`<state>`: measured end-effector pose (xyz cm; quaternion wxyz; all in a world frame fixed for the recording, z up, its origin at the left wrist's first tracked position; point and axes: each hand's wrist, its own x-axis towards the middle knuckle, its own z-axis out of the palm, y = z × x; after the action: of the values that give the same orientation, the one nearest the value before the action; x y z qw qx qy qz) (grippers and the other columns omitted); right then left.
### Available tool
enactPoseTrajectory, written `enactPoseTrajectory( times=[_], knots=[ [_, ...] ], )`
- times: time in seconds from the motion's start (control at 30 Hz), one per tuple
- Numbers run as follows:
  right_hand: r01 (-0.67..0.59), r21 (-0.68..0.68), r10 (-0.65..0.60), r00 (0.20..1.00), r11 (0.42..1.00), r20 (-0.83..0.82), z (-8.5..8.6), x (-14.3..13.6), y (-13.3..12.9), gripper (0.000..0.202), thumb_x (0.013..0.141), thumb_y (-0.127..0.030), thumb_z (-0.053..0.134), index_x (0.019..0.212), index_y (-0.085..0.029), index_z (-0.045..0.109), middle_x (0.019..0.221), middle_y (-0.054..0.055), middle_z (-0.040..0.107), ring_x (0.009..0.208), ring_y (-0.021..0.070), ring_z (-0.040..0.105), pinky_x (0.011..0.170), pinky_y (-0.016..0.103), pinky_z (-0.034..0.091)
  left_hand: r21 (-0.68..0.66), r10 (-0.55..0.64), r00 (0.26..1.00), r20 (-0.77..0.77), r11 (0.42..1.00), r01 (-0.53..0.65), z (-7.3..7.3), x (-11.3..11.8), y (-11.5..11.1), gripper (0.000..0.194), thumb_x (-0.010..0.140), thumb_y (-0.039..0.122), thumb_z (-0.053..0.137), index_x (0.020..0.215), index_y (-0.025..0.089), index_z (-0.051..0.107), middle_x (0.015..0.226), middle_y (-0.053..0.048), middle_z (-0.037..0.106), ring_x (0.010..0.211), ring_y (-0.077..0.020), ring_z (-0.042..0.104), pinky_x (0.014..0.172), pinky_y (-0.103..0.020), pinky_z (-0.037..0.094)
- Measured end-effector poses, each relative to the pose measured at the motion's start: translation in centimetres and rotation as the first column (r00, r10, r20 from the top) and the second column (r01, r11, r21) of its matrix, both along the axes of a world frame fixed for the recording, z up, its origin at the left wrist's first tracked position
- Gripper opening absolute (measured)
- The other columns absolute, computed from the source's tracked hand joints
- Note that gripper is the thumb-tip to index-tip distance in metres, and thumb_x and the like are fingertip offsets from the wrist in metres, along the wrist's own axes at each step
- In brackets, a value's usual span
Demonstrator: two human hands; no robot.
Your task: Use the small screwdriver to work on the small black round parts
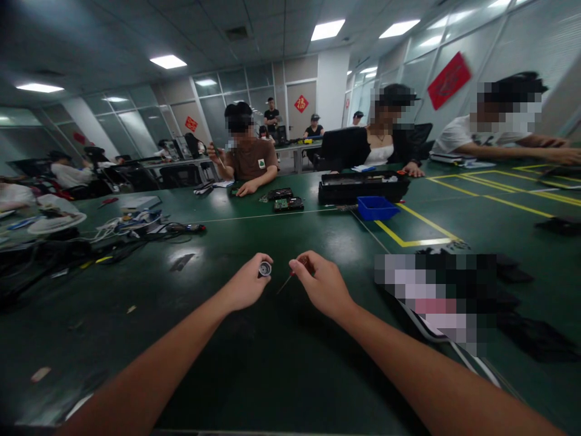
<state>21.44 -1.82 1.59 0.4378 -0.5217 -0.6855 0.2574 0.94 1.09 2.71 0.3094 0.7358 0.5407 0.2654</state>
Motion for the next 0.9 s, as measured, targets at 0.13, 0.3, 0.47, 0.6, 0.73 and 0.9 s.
enactPoseTrajectory(
  times=[0.13, 0.3, 0.47, 0.6, 0.73, 0.9],
  knots=[
    [-0.022, 0.007, 0.023, 0.983, 1.0, -0.181, 0.0, -0.1, 0.0, 0.026, 0.094, -0.044, 0.053, 0.092, -0.021, 0.064, 0.079, 0.003, 0.069, 0.072, 0.0186, 0.064, 0.066, 0.032, 0.049, 0.084, -0.067, 0.998, 0.015, 0.994, 0.066, -1.9, -0.1, 0.2, 0.03, 0.08, 0.012, 0.068, 0.108, 0.021, 0.065, 0.113, -0.006, 0.064, 0.107, -0.0234, 0.059, 0.097, -0.038, 0.046],
    [-0.034, 0.006, 0.034, 0.923, 0.999, -0.382, -0.1, -0.3, 0.2, 0.026, 0.09, -0.043, 0.06, 0.099, -0.02, 0.065, 0.087, 0.006, 0.072, 0.08, 0.0204, 0.068, 0.077, 0.037, 0.054, 0.156, -0.088, 0.993, 0.082, 0.985, 0.074, -2.8, -1.3, 0.4, 0.037, 0.082, 0.011, 0.068, 0.117, 0.024, 0.065, 0.12, -0.005, 0.064, 0.113, -0.0217, 0.058, 0.104, -0.038, 0.043],
    [-0.041, -0.012, 0.034, 0.935, 0.999, -0.353, -0.4, -0.3, 0.3, 0.027, 0.09, -0.044, 0.059, 0.1, -0.02, 0.065, 0.09, 0.006, 0.073, 0.084, 0.0212, 0.069, 0.08, 0.039, 0.056, 0.137, -0.069, 0.99, 0.125, 0.989, 0.052, -2.7, -1.3, 0.5, 0.037, 0.082, 0.013, 0.07, 0.118, 0.022, 0.065, 0.119, -0.005, 0.066, 0.113, -0.0212, 0.059, 0.104, -0.036, 0.043],
    [-0.024, -0.013, 0.018, 0.937, 1.0, -0.349, -0.4, -0.4, 0.2, 0.027, 0.091, -0.044, 0.059, 0.102, -0.02, 0.064, 0.091, 0.007, 0.074, 0.085, 0.0214, 0.07, 0.081, 0.04, 0.056, 0.142, -0.11, 0.988, 0.113, 0.985, 0.093, -2.7, -1.5, 0.4, 0.036, 0.083, 0.017, 0.071, 0.118, 0.025, 0.066, 0.119, -0.003, 0.066, 0.114, -0.0215, 0.059, 0.103, -0.037, 0.044],
    [0.023, 0.0, -0.022, 0.936, 1.0, -0.351, -0.5, -0.3, 0.4, 0.028, 0.091, -0.045, 0.058, 0.102, -0.02, 0.064, 0.091, 0.008, 0.074, 0.084, 0.0225, 0.07, 0.08, 0.041, 0.057, 0.151, -0.119, 0.987, 0.103, 0.983, 0.103, -3.0, -1.5, 0.5, 0.037, 0.083, 0.018, 0.072, 0.118, 0.028, 0.066, 0.121, -0.001, 0.066, 0.116, -0.0215, 0.058, 0.106, -0.039, 0.041],
    [0.054, 0.004, -0.05, 0.958, 0.999, -0.284, -0.5, -0.1, 0.6, 0.029, 0.092, -0.047, 0.057, 0.1, -0.02, 0.065, 0.088, 0.007, 0.073, 0.08, 0.0214, 0.069, 0.075, 0.037, 0.054, 0.173, -0.099, 0.989, 0.111, 0.982, 0.079, -3.1, -1.5, 0.6, 0.038, 0.083, 0.017, 0.072, 0.119, 0.027, 0.066, 0.121, -0.001, 0.067, 0.115, -0.0209, 0.059, 0.106, -0.037, 0.041]
  ],
)
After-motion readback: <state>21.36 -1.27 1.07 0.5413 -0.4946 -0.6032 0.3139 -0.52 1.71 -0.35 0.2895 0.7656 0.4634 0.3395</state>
